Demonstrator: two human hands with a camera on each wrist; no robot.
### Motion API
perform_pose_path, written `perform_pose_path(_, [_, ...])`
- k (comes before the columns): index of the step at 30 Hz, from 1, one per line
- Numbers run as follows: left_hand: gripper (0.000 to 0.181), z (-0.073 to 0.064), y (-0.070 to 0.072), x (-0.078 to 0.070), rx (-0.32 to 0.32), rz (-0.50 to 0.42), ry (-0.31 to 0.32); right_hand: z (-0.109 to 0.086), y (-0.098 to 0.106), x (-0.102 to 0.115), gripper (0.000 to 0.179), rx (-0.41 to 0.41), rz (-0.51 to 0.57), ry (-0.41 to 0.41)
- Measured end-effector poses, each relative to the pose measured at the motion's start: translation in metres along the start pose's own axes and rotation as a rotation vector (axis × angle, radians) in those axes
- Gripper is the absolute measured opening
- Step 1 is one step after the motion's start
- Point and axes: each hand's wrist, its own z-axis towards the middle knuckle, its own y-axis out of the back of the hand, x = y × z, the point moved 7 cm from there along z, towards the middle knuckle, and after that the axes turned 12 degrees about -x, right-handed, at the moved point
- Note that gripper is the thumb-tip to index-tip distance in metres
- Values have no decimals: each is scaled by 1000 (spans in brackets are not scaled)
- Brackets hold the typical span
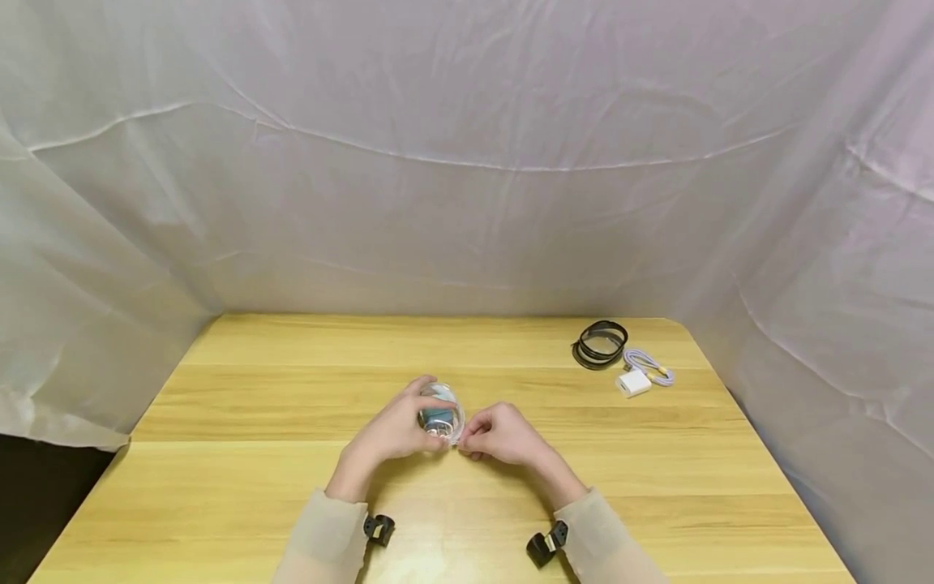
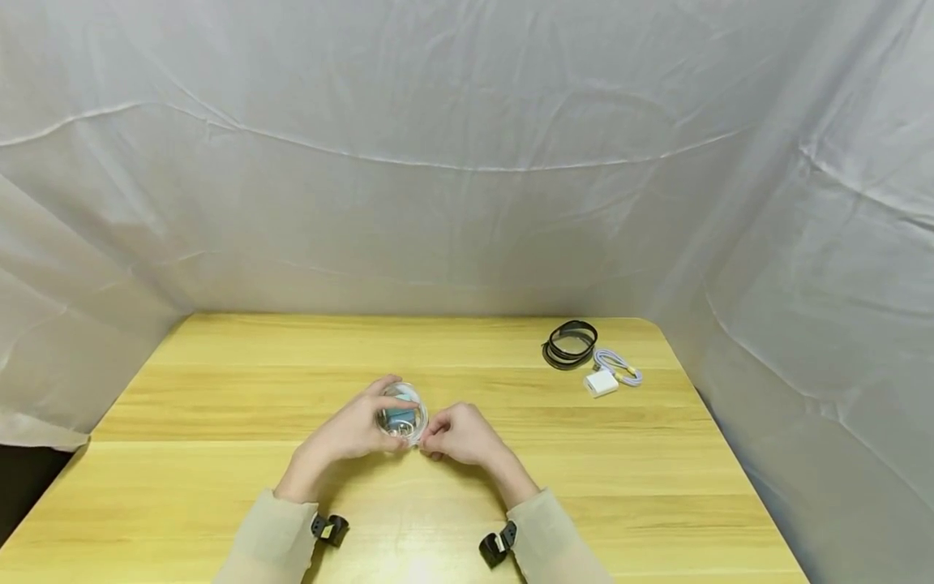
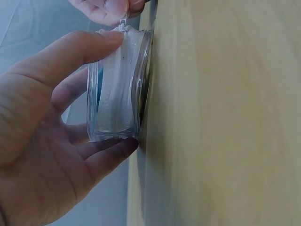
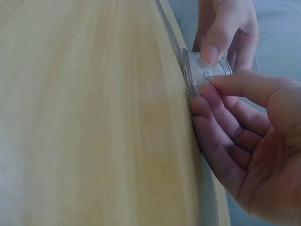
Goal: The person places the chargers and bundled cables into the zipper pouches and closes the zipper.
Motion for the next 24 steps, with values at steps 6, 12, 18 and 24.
perform_pose_path(6, [59,1,0,0,-8,7,-3,0,5,-1,5,-27,21,-24])
perform_pose_path(12, [59,1,0,0,5,2,-6,2,12,-5,5,-64,11,-36])
perform_pose_path(18, [58,1,0,0,19,-4,-26,5,17,-6,5,-103,-14,-16])
perform_pose_path(24, [60,0,0,2,49,-30,-32,5,13,-8,4,-46,-14,7])
